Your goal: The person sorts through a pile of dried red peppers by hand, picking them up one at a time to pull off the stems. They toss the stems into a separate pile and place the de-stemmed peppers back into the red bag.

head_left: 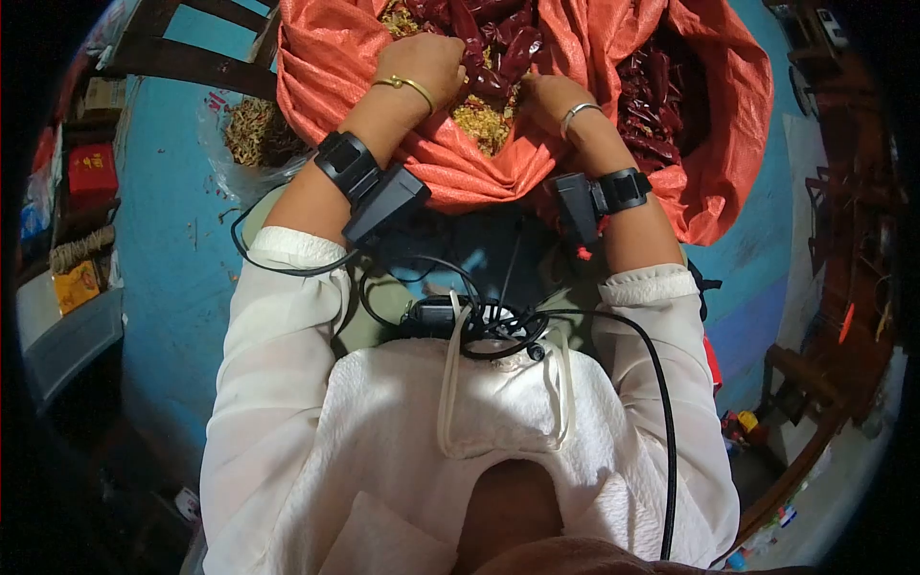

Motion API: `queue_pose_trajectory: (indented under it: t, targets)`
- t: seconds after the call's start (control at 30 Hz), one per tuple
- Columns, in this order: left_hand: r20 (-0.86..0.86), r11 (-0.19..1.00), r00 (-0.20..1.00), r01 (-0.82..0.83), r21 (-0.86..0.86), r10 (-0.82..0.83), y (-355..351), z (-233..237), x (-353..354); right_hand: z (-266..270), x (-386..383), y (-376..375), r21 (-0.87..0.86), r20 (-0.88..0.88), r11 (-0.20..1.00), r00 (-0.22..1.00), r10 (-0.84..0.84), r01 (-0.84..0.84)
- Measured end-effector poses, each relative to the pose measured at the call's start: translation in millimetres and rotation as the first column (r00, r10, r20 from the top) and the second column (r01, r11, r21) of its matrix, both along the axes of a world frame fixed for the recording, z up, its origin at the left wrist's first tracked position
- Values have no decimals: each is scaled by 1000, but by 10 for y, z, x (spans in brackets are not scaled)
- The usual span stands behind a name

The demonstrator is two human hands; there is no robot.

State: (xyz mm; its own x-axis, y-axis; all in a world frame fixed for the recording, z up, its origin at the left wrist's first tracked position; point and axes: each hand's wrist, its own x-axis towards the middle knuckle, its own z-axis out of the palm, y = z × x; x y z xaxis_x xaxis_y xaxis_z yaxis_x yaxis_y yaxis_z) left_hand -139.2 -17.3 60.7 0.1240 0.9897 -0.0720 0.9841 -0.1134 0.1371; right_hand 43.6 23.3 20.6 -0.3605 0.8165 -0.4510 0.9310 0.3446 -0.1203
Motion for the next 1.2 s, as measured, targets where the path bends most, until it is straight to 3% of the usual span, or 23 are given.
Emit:
queue_pose_trajectory:
  t: [0.07,0.13,0.2,0.27,0.37,0.4,0.47,0.6,0.77,1.0,1.07,1.1,1.2]
  targets:
    - [15,999,1000,3,40,-4,21,-73,-32,-61,17,-20,109,-331,980,924,192,-164]
    - [31,997,999,5,80,-8,36,-63,-56,-86,-53,-36,18,-567,994,818,99,-108]
    - [50,995,999,-16,96,11,36,-29,-74,-88,-97,-79,104,-542,972,807,235,-213]
    - [40,993,999,-33,110,29,54,2,-102,-23,-65,-43,104,-479,973,847,230,-205]
    - [18,992,998,-60,114,59,55,-14,-115,-50,95,108,237,-405,970,913,45,58]
    - [5,992,998,-65,111,65,61,-22,-120,-19,108,112,279,-354,960,930,97,5]
    - [-1,994,999,-52,99,52,66,-38,-108,9,93,55,265,-226,964,969,96,-34]
    - [-6,993,1000,-21,113,22,77,-74,-72,-56,35,16,268,-191,963,977,91,-37]
    - [-6,994,1000,-26,103,27,74,-84,-44,-54,-131,-31,235,-30,970,998,-58,63]
    - [4,993,1000,-8,114,7,62,-57,-52,-79,-62,37,211,-125,977,991,38,-11]
    - [12,992,1000,-9,126,8,60,-50,-57,-139,12,121,192,-350,978,937,-12,84]
    - [17,990,1000,-8,142,6,63,-46,-52,-131,53,149,83,-464,986,881,-91,145]
    - [26,993,1000,-18,115,15,92,-26,-52,-106,121,187,11,-525,968,826,-207,250]
